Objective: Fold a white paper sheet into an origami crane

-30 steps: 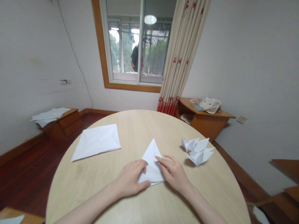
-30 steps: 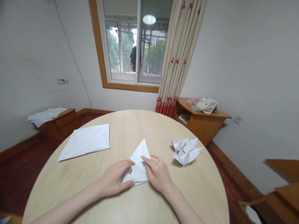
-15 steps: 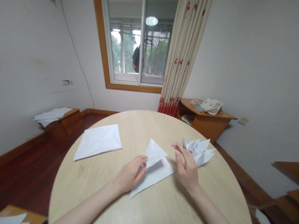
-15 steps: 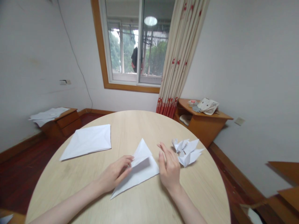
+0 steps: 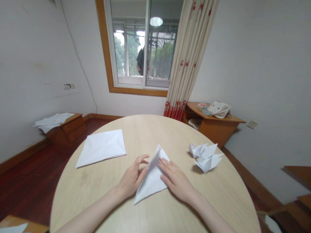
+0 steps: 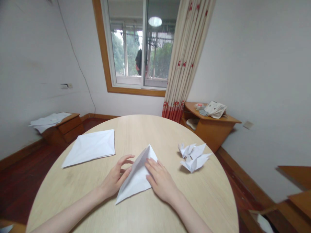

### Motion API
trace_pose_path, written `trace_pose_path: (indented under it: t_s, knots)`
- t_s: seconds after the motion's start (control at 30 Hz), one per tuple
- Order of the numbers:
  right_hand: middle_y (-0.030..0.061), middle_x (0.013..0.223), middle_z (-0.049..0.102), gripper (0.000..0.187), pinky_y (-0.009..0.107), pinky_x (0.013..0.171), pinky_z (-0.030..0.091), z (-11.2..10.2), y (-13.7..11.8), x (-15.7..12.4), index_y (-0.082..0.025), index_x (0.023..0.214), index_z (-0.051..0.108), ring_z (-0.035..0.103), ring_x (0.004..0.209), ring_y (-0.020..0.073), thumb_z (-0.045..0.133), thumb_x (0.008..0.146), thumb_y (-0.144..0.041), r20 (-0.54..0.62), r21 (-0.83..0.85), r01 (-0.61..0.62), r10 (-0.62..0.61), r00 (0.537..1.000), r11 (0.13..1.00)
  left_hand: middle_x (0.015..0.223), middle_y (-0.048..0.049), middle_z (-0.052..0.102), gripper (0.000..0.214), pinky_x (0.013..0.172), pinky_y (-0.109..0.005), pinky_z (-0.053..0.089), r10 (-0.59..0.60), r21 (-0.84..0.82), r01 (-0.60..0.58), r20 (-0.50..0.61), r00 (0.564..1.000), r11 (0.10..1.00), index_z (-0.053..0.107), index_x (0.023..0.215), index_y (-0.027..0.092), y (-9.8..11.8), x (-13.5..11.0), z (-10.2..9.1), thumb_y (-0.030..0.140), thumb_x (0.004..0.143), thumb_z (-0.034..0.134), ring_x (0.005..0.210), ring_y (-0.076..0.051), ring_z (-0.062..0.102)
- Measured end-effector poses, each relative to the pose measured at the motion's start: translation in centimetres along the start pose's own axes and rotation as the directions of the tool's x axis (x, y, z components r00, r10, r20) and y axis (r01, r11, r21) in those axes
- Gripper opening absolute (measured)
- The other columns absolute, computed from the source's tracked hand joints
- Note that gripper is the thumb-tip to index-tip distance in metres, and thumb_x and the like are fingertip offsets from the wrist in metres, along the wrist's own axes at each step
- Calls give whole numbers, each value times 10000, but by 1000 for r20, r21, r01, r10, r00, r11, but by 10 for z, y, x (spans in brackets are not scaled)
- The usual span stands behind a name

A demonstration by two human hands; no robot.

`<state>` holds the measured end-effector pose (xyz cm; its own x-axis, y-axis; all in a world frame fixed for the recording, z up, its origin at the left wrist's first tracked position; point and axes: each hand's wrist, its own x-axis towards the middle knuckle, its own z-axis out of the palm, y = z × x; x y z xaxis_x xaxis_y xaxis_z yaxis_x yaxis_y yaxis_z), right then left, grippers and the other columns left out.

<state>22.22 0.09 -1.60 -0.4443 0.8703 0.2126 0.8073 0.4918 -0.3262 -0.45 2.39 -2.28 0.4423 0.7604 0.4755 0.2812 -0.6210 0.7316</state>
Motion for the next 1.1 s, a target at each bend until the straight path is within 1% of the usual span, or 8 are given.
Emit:
trace_pose_path:
  t_s: [0.13,0.23,0.37,0.53,0.63,0.8,0.97,1.1]
  knots:
    - [62,1522,280,488,465,1162,195,-3,-9,0,-229,1440,357,215,1416,202,397,961,-315,178,17,-18,15,984,1000,1364,-111,422,421,802,-297,565,126,134,-113,-90,988,985,258,1368,283,-6,2,0,200,968,362,1178,-193,533]
    - [61,1522,269,485,461,1161,196,-3,-12,0,-230,1443,351,200,1419,203,386,968,-322,212,11,-36,33,977,999,1404,-102,369,456,965,-381,486,216,298,-166,-146,965,940,274,1370,303,-9,4,-3,136,955,361,1297,-215,419]
    - [56,1523,263,472,464,1156,203,-2,-12,-1,-236,1435,367,194,1421,215,370,976,-347,229,-14,-53,55,972,998,1434,-100,287,518,1067,-474,367,248,482,-138,-173,953,865,336,1355,307,-9,7,-7,42,911,363,1355,-248,309]
    - [46,1527,265,464,464,1153,201,-5,-12,-2,-275,1428,377,201,1420,222,389,971,-355,239,-22,-69,73,968,997,1429,-111,336,481,1084,-498,335,212,564,-134,-75,974,815,496,1244,231,-17,9,-10,-12,851,363,1362,-269,286]
    - [50,1537,232,494,455,1156,184,-11,-13,-2,-263,1435,363,179,1426,223,402,959,-390,295,-28,-84,88,951,996,1389,-108,450,445,1053,-468,390,180,524,-177,45,983,833,556,1183,202,-28,7,-8,-12,842,368,1312,-254,384]
    - [38,1552,162,587,451,1162,152,-21,-13,-4,-269,1460,295,128,1436,224,468,921,-426,385,3,-117,107,917,993,1332,-72,556,434,997,-377,460,-59,479,-28,164,985,877,622,1156,212,-32,2,-4,4,843,404,1208,-213,530]
    - [41,1556,135,680,469,1164,126,-25,-11,-7,-275,1463,276,100,1439,240,557,867,-444,411,45,-136,106,906,990,1310,-72,584,273,1015,-419,434,-200,487,75,210,957,870,657,1129,221,-6,3,-5,293,880,574,1204,-252,540]
    - [59,1554,140,734,482,1162,124,-23,-9,-7,-266,1458,289,102,1438,253,618,827,-443,398,83,-131,88,913,988,1390,-112,504,586,1054,-490,377,-238,465,72,308,921,882,623,1110,194,12,5,-6,539,660,771,1301,-328,429]
